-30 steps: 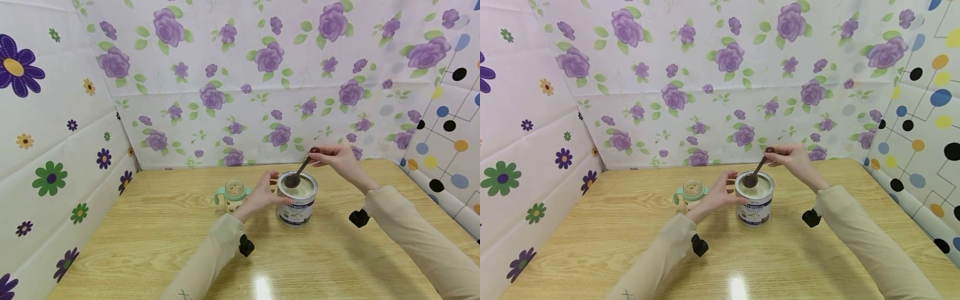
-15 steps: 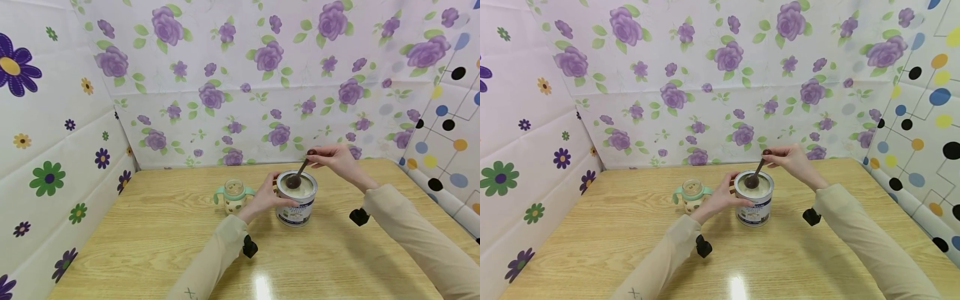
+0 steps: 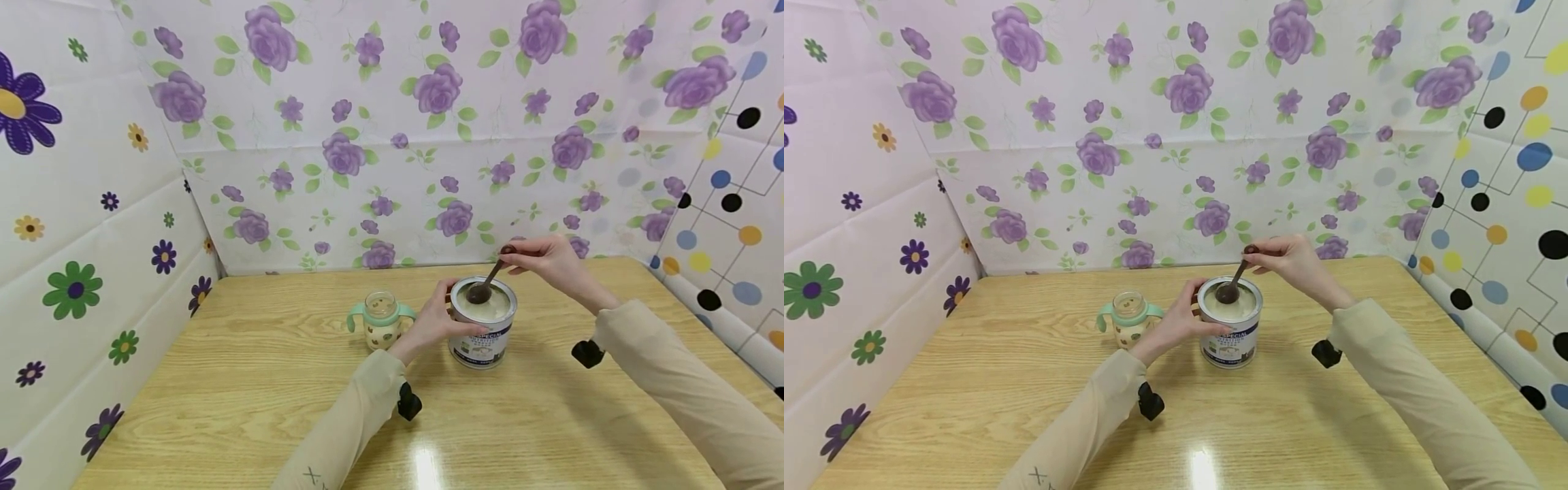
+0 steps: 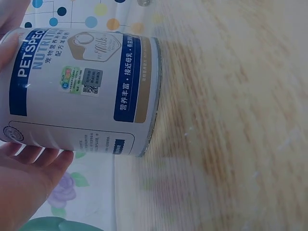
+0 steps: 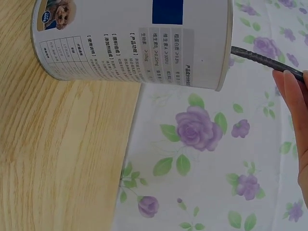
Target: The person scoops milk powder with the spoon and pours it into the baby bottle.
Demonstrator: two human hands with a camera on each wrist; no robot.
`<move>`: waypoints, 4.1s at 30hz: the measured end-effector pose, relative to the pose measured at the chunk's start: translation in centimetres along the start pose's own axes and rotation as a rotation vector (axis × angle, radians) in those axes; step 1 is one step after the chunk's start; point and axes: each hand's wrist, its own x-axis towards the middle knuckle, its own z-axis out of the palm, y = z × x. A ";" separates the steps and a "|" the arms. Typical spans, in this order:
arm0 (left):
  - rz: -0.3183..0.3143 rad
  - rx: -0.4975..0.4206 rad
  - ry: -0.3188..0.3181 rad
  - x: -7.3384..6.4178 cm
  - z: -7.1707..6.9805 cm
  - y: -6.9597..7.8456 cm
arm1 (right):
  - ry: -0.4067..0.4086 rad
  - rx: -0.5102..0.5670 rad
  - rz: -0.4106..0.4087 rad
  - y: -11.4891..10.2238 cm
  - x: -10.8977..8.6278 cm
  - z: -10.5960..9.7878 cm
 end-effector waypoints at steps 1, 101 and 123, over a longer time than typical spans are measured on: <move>-0.001 0.007 0.001 0.0 0.0 0.0 | -0.006 -0.004 -0.007 0.0 0.0 0.1; 0.009 -0.024 -0.011 -1.2 -0.5 3.0 | 0.080 0.358 0.621 1.2 -0.7 0.6; -0.017 0.027 0.000 0.0 0.0 0.1 | 0.228 0.718 0.547 2.1 -2.2 -0.9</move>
